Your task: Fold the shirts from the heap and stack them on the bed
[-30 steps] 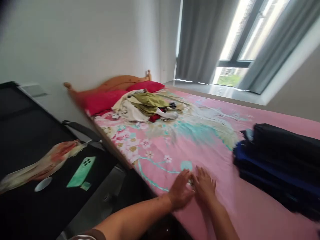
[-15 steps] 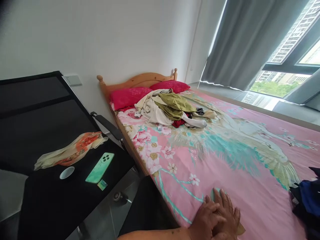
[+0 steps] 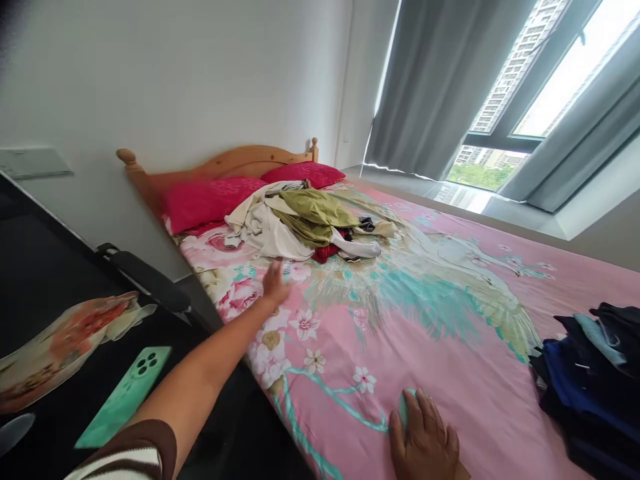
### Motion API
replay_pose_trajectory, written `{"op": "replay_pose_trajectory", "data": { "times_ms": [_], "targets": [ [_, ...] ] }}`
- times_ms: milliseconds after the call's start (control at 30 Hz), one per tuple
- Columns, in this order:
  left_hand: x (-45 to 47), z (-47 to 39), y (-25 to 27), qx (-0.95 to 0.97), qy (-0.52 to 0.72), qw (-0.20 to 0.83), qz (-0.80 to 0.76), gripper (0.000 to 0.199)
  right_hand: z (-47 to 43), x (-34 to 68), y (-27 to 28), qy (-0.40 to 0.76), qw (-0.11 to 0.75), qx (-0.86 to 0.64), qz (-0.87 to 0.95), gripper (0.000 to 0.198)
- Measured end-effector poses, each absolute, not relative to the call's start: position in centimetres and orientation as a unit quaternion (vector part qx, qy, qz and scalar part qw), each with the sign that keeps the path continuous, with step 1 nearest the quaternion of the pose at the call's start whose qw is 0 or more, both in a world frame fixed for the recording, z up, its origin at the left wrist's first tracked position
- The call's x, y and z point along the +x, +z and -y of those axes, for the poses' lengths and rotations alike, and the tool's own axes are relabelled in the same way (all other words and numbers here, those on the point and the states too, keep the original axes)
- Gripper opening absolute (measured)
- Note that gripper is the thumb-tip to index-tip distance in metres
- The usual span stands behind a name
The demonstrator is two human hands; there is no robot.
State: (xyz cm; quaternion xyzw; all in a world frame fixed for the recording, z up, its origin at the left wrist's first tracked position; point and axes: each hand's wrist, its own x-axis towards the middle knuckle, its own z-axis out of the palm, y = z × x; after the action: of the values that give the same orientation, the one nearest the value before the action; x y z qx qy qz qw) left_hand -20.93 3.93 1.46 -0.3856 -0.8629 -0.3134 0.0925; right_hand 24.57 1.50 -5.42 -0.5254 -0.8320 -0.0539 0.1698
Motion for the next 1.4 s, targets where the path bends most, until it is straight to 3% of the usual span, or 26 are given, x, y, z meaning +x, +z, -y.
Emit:
{"op": "replay_pose_trajectory", "data": {
  "times_ms": [267, 367, 533, 833, 933, 1033, 1100, 1267, 1400],
  "targets": [
    [-27.9, -8.8, 0.3, -0.196, -0.343, 0.121, 0.911, 0.075, -2.5, 24.6, -5.7, -0.107, 0.204, -0.489, 0.842, 0.050],
    [-29.9, -9.8, 0.0, -0.199, -0.358, 0.140, 0.901, 0.073, -2.6, 24.5, -5.4, -0.112, 0.212, -0.486, 0.840, 0.047],
    [-31.9, -10.0, -0.5, -0.208, -0.380, 0.144, 0.890, 0.040, -2.6, 24.1, -5.0, -0.099, 0.210, -0.501, 0.834, 0.046],
    [-29.2, -8.6, 0.6, -0.232, -0.373, 0.186, 0.879, 0.039, -3.2, 24.5, -5.5, -0.128, 0.233, -0.475, 0.839, 0.045],
    [-27.0, -9.1, 0.9, -0.363, -0.329, 0.226, 0.842, 0.044, -3.2, 24.4, -5.5, -0.125, 0.234, -0.482, 0.835, 0.044],
    [-24.3, -11.7, 1.4, -0.558, -0.251, 0.191, 0.767, 0.035, -3.1, 24.2, -5.3, -0.115, 0.238, -0.493, 0.829, 0.044],
    [-22.4, -14.7, 2.2, -0.591, -0.233, 0.157, 0.756, 0.029, -3.1, 24.0, -5.1, -0.113, 0.240, -0.492, 0.829, 0.043],
    [-18.2, -22.6, 4.7, -0.463, -0.335, 0.034, 0.820, 0.034, -3.1, 24.0, -4.8, -0.100, 0.220, -0.501, 0.831, 0.044],
    [-14.7, -24.2, 4.4, -0.401, -0.426, -0.037, 0.811, 0.033, -3.1, 24.0, -4.9, -0.080, 0.193, -0.518, 0.830, 0.045]
  ]
}}
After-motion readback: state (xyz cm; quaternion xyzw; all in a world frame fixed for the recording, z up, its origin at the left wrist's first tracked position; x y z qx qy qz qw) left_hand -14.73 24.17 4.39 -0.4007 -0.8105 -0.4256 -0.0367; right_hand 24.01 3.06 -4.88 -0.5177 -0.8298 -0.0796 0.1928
